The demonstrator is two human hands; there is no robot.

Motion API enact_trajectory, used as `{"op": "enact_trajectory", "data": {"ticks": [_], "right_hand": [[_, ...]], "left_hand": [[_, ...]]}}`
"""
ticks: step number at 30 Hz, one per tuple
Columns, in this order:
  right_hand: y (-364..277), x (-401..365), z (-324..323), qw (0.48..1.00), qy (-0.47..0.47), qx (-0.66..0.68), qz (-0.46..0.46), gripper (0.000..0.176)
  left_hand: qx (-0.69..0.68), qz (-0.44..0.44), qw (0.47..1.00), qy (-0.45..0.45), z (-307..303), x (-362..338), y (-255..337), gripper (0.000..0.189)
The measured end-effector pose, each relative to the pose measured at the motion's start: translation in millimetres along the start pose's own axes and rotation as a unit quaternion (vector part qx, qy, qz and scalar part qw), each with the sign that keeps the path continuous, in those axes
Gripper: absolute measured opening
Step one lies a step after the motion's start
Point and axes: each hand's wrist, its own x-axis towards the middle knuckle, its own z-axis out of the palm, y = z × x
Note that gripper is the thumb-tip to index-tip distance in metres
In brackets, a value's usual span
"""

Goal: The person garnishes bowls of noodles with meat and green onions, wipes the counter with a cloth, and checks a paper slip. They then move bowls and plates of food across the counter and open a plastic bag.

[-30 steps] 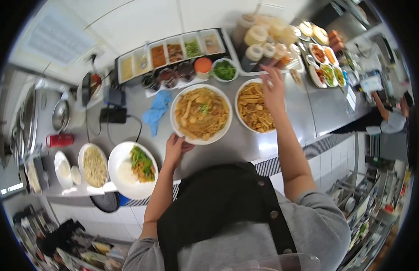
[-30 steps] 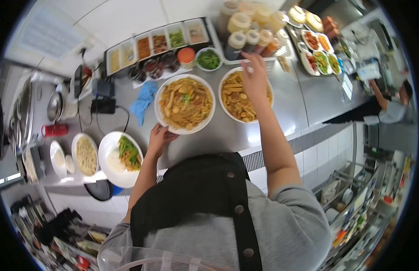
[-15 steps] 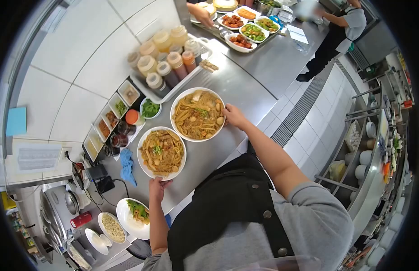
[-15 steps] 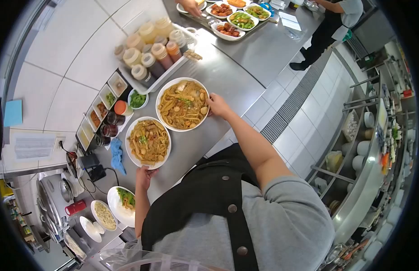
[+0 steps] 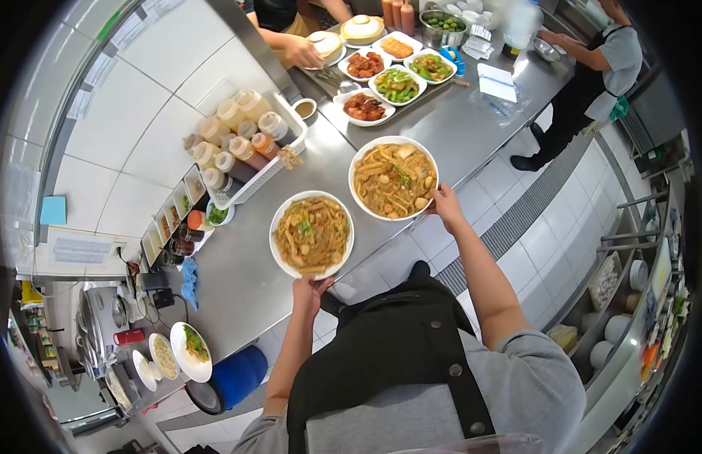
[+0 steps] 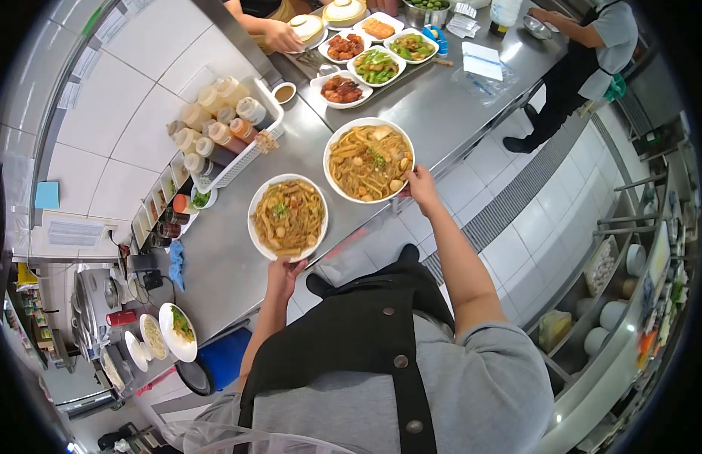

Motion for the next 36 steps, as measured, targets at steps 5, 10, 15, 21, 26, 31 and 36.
{"op": "enact_trajectory", "data": {"ticks": [5,10,15,21,26,31,36], "right_hand": [[-30.6,62.9,-59.6,0.999,0.026,-0.002,0.046,0.026],[-42.2,68.3,-92.8,0.997,0.061,0.033,0.03,0.025],[-37.0,88.1,-108.9,0.978,-0.065,0.19,0.063,0.041],[-34.1,68.1,-110.8,0.951,-0.115,0.285,0.029,0.061],[-59.2,77.0,-135.4,0.979,-0.152,0.088,0.106,0.048],[-96.4,116.2,-195.8,0.976,-0.16,-0.018,0.147,0.029],[-106.3,146.0,-288.7,0.976,-0.05,0.07,0.2,0.037]], "left_hand": [[-0.056,-0.029,0.998,0.011,95.6,52.3,-15.6,0.04],[-0.103,0.015,0.994,-0.02,151.0,77.3,-33.6,0.04],[-0.128,-0.004,0.992,0.019,198.0,101.6,-29.0,0.038],[-0.101,-0.071,0.988,-0.092,229.2,69.7,-50.6,0.034],[0.12,-0.175,0.934,-0.289,285.7,32.0,-51.3,0.033],[0.203,-0.09,0.855,-0.468,378.4,54.4,-16.6,0.029],[0.378,0.167,0.833,-0.367,512.2,142.8,16.1,0.02]]}}
